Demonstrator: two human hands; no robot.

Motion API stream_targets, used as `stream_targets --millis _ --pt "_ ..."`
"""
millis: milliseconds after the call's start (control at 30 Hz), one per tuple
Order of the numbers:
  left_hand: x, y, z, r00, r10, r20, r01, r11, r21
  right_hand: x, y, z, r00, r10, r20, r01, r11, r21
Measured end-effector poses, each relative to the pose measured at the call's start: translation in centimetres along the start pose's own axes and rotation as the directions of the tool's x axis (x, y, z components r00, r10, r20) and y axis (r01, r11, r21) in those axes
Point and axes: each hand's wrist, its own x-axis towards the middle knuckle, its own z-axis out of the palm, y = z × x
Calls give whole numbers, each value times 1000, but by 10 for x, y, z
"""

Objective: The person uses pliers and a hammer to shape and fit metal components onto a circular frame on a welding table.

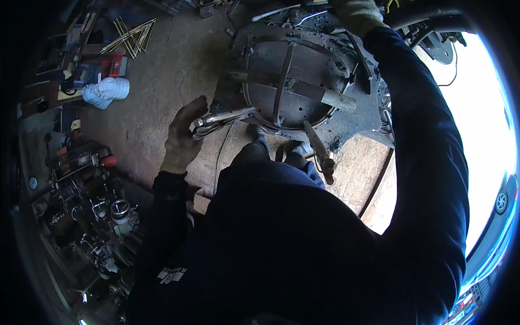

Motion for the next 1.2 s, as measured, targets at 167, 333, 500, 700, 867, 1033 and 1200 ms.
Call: stream_targets --millis 167,333,500,700,867,1033,1200 --pt "62 -16 10 958 287 -19 -278 942 191 -36 -20 -62 947 234 221 -188 959 -213" --pt "121 -18 27 880 462 112 -473 874 112 -82 25 -61 949 -287 -128 294 955 41" --pt "156 -35 30 710 673 206 -686 727 -10 -98 -34 -61 841 362 402 -522 740 425" --pt "162 -39 24 623 693 364 -731 680 -44 -85 -80 -141 436 508 743 -899 284 334" --pt "165 -43 24 596 679 430 -763 645 41 -47 -82 -225 175 56 983 -972 168 163" --pt "170 -53 29 595 689 413 -767 641 35 -75 -113 -225 836 372 403 -547 626 556" --pt "193 -57 33 618 740 264 -762 647 -31 -82 -194 -294 421 780 463 -653 -93 751"
